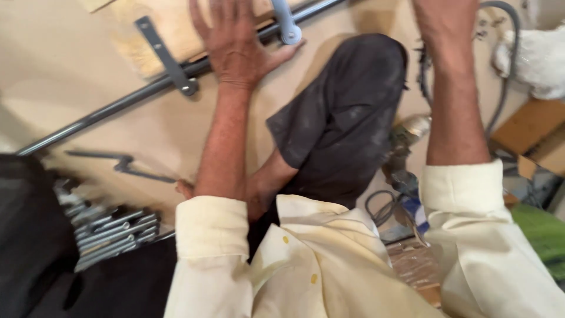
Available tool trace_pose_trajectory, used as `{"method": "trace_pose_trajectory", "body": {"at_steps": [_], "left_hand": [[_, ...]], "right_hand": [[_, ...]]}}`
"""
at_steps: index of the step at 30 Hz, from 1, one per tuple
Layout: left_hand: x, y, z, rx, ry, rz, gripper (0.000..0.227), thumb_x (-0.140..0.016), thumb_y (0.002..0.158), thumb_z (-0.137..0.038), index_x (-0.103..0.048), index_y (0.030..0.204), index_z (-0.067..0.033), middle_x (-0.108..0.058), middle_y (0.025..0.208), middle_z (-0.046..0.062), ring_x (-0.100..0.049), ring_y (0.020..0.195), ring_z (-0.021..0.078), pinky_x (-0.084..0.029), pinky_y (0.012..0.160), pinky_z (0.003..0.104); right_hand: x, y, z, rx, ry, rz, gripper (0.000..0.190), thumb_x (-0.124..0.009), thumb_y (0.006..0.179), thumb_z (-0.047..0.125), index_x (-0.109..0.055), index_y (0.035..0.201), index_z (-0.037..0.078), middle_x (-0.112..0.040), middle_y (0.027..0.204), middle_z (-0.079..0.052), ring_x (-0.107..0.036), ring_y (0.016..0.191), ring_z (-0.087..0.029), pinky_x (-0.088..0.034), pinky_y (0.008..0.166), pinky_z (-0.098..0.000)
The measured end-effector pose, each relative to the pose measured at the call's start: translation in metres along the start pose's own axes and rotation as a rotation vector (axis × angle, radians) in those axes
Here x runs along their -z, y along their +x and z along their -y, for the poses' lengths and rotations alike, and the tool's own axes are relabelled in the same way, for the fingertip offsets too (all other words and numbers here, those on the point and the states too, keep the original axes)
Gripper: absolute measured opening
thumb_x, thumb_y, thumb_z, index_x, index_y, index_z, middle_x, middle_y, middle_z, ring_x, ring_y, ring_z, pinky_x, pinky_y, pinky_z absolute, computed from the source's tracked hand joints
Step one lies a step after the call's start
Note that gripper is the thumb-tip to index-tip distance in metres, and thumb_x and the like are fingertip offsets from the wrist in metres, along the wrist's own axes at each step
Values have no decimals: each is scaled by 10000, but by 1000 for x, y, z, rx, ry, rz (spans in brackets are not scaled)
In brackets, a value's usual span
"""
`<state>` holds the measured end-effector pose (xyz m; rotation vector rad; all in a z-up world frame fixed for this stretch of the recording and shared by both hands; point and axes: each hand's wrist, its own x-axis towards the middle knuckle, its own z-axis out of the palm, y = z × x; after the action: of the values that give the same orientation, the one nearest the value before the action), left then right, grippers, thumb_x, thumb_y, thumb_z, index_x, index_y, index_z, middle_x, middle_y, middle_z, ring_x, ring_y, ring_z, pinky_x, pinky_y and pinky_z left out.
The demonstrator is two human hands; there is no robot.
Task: The person assembles metal brackets and rods onto a wooden board using a power drill and screws.
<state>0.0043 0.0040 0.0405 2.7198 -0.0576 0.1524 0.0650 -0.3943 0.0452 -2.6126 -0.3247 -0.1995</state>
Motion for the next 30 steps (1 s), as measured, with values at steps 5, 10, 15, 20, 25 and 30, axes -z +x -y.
{"method": "trace_pose_trajectory", "body": {"at_steps": [5, 10, 15, 20, 25, 30], "left_hand": [[11, 12, -12, 19, -18, 124, 1175, -783, 761, -801, -390, 1562, -36, -357, 1618, 205, -285, 1518, 376, -62, 1232, 668], [17, 15, -24, 75, 42, 171, 1222, -787, 715, -792, -336, 1596, -76, -310, 1663, 146, -213, 1557, 346, -65, 1276, 634], [14, 14, -25, 76, 100, 174, 1268, -788, 701, -800, -284, 1618, -84, -280, 1688, 120, -188, 1580, 324, -69, 1302, 606], [11, 13, -25, 99, 141, 174, 1272, -781, 713, -800, -259, 1626, -84, -257, 1698, 112, -188, 1592, 300, -78, 1319, 581], [13, 12, -23, 90, 154, 169, 1294, -788, 707, -822, -251, 1628, -88, -253, 1702, 105, -188, 1595, 296, -78, 1324, 577], [5, 11, -22, 70, 128, 159, 1302, -806, 708, -808, -239, 1628, -82, -255, 1704, 103, -190, 1596, 301, -77, 1323, 577]], "right_hand": [[61, -51, -28, -371, 389, -30, 74, -675, 1067, 19, -746, 1063, -2, -773, 952, -162, -742, 816, -195, -612, 749, -321], [46, -105, -28, -277, 178, 51, 85, -714, 1096, 62, -781, 1148, 62, -789, 1046, -127, -767, 914, -164, -660, 853, -310], [35, -125, 14, -239, 140, 116, 142, -715, 1080, 38, -787, 1195, 80, -770, 1074, -129, -756, 965, -192, -645, 840, -313], [28, -136, 34, -239, 25, 179, 164, -796, 1010, 138, -784, 1163, 81, -751, 1051, -132, -737, 921, -224, -642, 776, -324], [22, -138, 28, -355, 183, 62, 119, -777, 1009, 98, -793, 1127, 98, -766, 1048, -108, -752, 935, -193, -652, 812, -335], [59, -160, -5, -514, 367, -121, 97, -720, 1016, 35, -778, 1089, 64, -780, 1016, -110, -787, 926, -174, -662, 856, -346]]}}
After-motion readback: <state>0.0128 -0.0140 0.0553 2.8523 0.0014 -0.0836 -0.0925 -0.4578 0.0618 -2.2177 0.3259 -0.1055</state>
